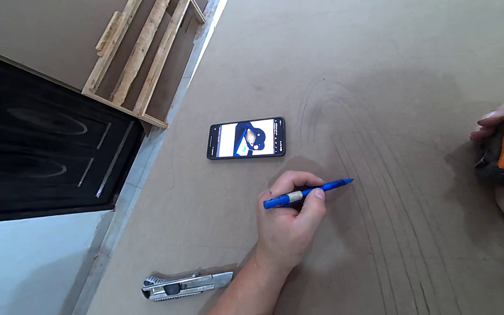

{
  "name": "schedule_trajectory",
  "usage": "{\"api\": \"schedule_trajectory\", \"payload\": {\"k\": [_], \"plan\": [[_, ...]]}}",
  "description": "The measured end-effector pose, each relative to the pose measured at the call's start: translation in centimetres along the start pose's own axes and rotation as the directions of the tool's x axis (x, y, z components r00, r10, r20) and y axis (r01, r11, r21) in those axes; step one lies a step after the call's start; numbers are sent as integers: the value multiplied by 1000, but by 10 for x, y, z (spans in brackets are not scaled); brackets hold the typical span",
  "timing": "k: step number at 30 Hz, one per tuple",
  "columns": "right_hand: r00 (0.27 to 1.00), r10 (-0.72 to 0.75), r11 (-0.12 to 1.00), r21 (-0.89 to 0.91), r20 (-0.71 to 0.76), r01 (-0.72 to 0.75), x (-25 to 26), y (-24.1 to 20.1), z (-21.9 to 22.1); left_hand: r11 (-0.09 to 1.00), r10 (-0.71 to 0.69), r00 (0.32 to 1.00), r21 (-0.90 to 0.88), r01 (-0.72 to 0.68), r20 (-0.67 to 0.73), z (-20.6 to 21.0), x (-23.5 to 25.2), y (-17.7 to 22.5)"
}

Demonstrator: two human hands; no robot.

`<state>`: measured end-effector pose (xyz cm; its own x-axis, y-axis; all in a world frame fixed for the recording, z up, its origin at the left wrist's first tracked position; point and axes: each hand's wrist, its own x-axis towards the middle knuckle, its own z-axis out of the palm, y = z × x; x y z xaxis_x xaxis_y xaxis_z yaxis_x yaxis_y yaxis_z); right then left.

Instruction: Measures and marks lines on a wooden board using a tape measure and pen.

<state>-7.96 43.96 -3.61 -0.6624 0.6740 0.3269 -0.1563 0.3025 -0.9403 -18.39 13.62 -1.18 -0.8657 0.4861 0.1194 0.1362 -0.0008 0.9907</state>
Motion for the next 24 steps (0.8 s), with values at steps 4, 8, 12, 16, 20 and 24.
{"api": "schedule_trajectory", "payload": {"k": [4,8,12,16,20,24], "plan": [[985,-114,975,-173,133,136,-5,-4,4,961,67,998,-271,-64,0,-5,4,-4],[911,-215,811,-456,353,368,-13,-41,21,951,107,994,-294,-98,16,-15,12,-7],[847,-116,673,-586,519,451,-7,-45,35,975,193,975,-87,-203,-111,-13,16,-7],[731,100,649,-601,675,466,22,-53,57,968,247,955,88,-235,-162,-8,24,-3],[610,154,651,-544,777,529,52,-51,83,974,216,976,80,-213,-24,-7,39,-9],[605,197,660,-561,771,500,62,-51,88,911,211,977,368,-187,-27,11,57,-13]]}}
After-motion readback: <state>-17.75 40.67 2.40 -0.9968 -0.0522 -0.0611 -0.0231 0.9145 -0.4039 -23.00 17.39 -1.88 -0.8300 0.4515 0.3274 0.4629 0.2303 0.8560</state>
